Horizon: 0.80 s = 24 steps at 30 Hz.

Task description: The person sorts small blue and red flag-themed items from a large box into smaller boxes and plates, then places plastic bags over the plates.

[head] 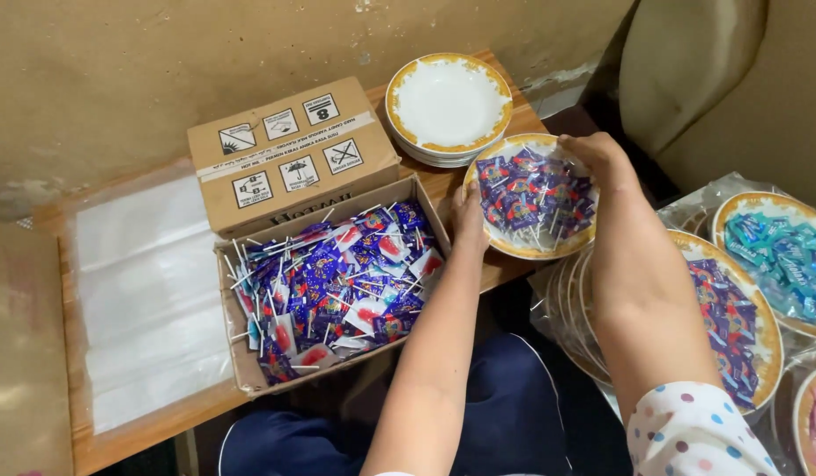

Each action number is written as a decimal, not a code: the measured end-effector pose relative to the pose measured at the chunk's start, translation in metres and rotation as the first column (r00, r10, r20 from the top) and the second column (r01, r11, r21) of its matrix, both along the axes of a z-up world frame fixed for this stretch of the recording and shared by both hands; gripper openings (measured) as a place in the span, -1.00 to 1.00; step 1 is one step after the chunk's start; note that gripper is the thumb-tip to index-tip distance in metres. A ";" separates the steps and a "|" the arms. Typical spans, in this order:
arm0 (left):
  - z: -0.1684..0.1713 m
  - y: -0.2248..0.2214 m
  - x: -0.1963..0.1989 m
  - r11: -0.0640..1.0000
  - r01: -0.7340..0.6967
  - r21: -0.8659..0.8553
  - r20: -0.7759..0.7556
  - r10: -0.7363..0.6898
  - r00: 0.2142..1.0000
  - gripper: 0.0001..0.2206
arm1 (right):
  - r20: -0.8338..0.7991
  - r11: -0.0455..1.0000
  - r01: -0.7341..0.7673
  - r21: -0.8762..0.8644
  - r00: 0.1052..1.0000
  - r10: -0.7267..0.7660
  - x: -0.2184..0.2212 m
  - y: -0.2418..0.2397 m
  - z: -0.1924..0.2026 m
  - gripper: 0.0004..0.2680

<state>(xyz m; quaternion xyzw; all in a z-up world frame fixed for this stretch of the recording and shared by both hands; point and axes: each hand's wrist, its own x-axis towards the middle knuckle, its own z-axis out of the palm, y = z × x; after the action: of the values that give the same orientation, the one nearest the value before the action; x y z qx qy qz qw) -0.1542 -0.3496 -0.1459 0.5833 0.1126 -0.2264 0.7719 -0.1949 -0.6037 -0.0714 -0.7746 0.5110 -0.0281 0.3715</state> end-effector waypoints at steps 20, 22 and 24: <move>-0.091 -0.037 0.042 0.728 -0.024 0.686 0.142 -0.102 0.985 -0.74 | -0.146 0.992 0.096 -0.079 0.984 -0.107 0.019 0.000 -0.090 -0.71; -0.086 -0.038 0.043 0.713 -0.025 0.701 0.139 -0.101 0.985 -0.74 | -0.154 0.990 0.111 -0.087 0.980 -0.124 0.017 0.011 -0.075 -0.70; -0.080 -0.036 0.041 0.700 0.004 0.714 0.122 -0.131 0.984 -0.74 | -0.167 0.993 0.078 -0.092 0.982 -0.093 0.009 0.032 -0.049 -0.68</move>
<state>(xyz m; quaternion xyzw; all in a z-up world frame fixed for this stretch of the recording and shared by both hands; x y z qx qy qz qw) -0.1129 -0.3856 -0.2255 0.8559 0.1057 -0.1452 0.4850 -0.1856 -0.5716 -0.1201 -0.7665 0.5721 0.0007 0.2918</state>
